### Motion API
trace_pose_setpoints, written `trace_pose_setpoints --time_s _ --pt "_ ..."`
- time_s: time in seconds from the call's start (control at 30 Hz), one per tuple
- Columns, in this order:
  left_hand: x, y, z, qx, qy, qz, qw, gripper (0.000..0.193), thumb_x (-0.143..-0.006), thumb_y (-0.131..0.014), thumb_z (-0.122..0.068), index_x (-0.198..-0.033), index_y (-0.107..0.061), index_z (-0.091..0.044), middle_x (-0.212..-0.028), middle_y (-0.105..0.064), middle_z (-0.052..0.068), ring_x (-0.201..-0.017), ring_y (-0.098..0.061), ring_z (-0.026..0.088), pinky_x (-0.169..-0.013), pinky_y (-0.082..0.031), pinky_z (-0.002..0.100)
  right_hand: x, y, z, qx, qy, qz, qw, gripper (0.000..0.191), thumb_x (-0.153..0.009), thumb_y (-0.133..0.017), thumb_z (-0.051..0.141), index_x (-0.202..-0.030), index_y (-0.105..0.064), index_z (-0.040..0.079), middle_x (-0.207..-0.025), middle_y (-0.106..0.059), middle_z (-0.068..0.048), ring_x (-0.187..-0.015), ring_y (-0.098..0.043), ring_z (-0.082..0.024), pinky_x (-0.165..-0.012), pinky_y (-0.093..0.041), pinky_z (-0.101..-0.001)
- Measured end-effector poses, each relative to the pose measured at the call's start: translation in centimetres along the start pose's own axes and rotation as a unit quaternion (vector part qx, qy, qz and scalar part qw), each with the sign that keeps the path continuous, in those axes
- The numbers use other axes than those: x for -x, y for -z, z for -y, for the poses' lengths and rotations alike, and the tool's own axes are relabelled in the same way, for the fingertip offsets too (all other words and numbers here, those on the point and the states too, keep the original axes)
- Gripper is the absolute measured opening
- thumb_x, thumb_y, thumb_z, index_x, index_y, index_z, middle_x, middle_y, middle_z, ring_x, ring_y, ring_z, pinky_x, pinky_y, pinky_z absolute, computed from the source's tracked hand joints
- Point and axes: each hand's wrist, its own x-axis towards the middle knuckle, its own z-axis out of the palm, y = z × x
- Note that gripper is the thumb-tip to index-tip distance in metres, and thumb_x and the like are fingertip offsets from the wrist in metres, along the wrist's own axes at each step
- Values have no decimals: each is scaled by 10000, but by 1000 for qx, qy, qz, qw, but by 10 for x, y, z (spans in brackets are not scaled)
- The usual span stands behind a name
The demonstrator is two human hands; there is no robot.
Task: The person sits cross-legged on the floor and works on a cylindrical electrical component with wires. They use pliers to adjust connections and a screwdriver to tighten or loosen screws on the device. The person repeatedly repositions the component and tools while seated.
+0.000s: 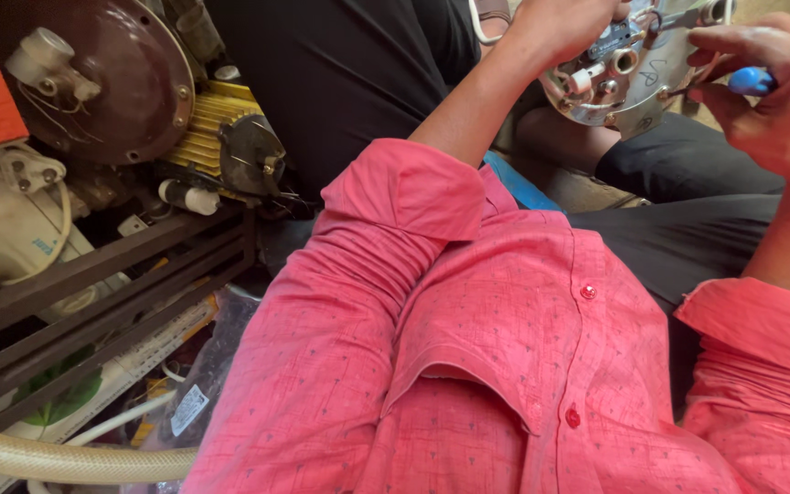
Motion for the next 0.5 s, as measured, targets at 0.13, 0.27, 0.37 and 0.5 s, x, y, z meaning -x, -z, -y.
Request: trace_pose_setpoints --time_s 0.13,0.27,0.37,0.5 --pt "-3 0 -1 -18 1 14 1000 326 -749 -691 -396 -770 -827 -100 -565 -760 45 -475 -741 125 -519 -582 314 -1 -1 9 46 17 -21 999 347 -902 -798 -53 -1225 -692 15 -1104 -736 -104 -995 -728 -209 -912 -574 -279" --pt "-3 2 6 50 12 -19 998 358 -698 -729 -404 -779 -822 -68 -599 -797 69 -516 -775 137 -534 -609 320 -4 -10 25 57 3 -69 996 285 -867 -773 -31 -1139 -716 34 -1028 -727 -99 -941 -719 -216 -863 -566 -295" --pt "0 3 23 38 26 -1 999 404 -751 -693 -447 -830 -814 -70 -666 -804 86 -575 -777 157 -581 -599 334 -2 -24 38 35 -19 -103 994 276 -857 -746 -42 -1123 -741 33 -1000 -715 -106 -926 -713 -230 -854 -566 -312" --pt "-2 2 54 -36 11 -26 999 405 -805 -666 -410 -916 -761 -32 -742 -768 160 -648 -766 235 -619 -579 391 0 -43 52 -1 -27 -145 989 292 -849 -695 -76 -1117 -745 31 -991 -701 -121 -934 -708 -258 -848 -565 -332"
